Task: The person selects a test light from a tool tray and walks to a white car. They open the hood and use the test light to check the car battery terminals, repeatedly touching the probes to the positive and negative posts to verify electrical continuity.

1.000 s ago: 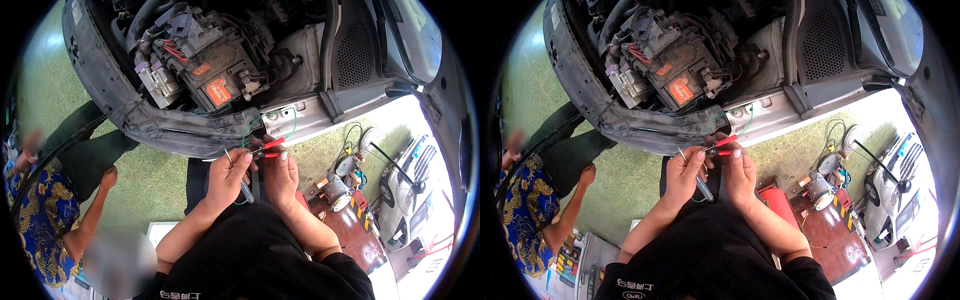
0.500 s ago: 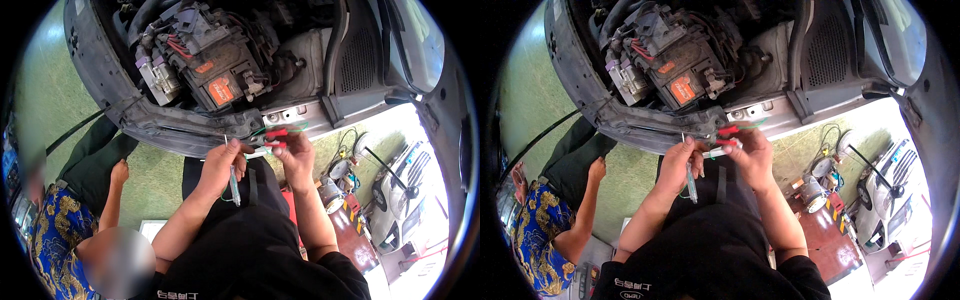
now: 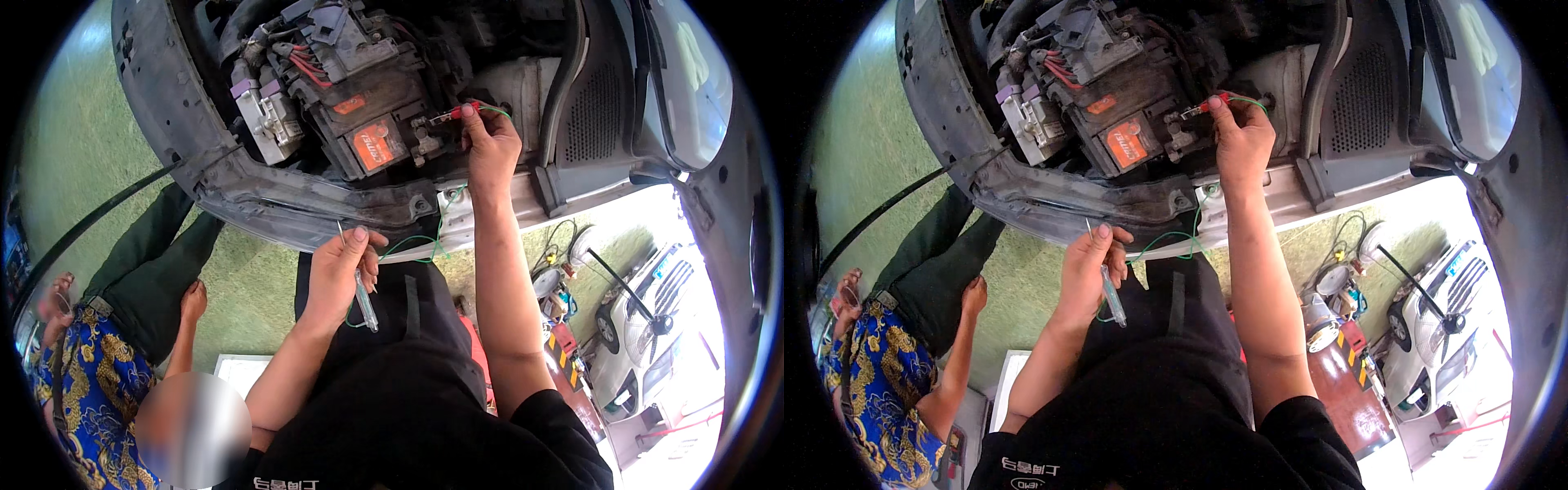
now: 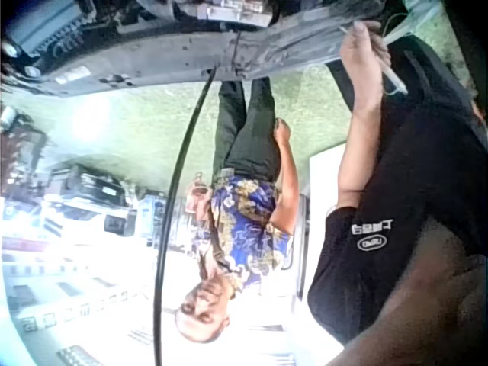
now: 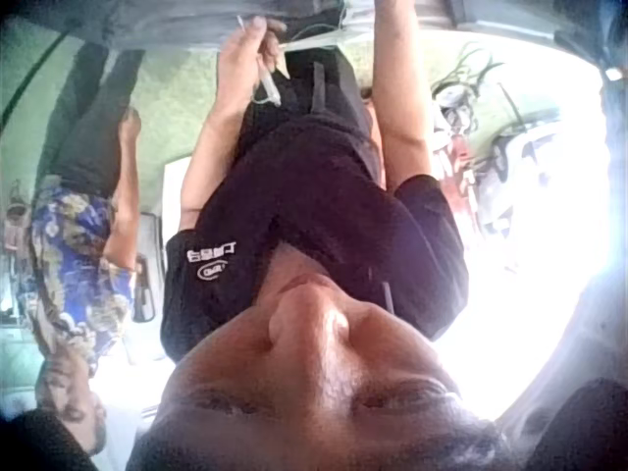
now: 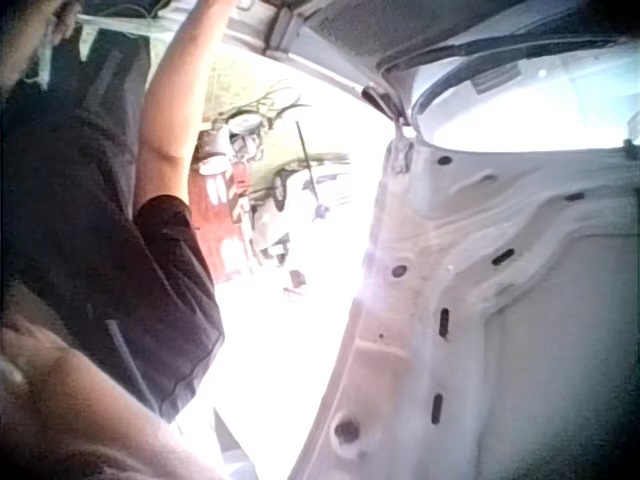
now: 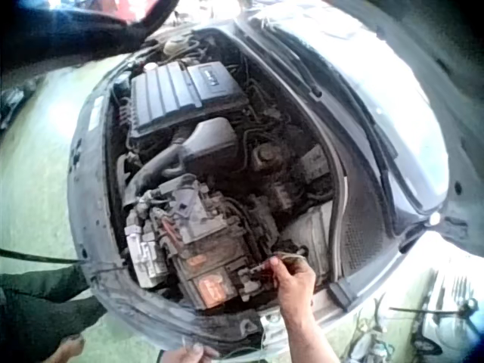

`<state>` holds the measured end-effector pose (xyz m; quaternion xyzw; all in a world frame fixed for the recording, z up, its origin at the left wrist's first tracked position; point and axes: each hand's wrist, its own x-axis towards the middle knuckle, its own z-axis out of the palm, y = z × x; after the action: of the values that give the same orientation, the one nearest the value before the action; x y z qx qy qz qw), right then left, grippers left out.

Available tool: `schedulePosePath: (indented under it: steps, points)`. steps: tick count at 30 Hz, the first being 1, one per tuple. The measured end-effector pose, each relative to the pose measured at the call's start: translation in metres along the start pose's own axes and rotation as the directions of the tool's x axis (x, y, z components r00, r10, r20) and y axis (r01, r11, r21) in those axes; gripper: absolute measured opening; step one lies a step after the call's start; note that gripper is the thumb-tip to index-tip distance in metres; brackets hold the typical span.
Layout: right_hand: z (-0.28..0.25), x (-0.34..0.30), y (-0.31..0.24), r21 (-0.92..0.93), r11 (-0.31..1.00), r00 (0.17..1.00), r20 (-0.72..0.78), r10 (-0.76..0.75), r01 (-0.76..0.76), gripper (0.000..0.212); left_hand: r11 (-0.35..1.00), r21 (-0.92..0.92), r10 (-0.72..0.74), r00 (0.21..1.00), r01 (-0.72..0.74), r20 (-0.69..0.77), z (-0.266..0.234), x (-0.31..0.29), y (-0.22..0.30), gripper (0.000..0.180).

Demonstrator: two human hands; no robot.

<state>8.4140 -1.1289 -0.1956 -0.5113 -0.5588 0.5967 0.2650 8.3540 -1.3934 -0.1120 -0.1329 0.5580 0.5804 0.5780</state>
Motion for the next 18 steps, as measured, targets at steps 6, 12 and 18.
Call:
schedulePosePath:
  steps: [6, 12, 18]
  points:
    - [0.009, -0.002, 0.011, 0.003, 0.999, 0.999, 0.018, 0.047, -0.047, 0.028, 1.0, -0.022, 0.015, 1.0, -0.015, 0.009, -0.003, 0.002, 0.0, 0.046]
    - [0.005, -0.004, -0.006, -0.132, 0.988, 0.99, 0.105, 0.096, -0.082, 0.03, 1.0, -0.022, 0.001, 1.0, -0.001, -0.004, -0.002, 0.005, 0.005, 0.047]
    - [-0.024, -0.042, -0.015, -0.306, 0.952, 0.996, 0.066, 0.052, -0.029, 0.029, 0.99, -0.104, 0.083, 0.991, -0.094, -0.102, -0.006, 0.007, 0.005, 0.053]
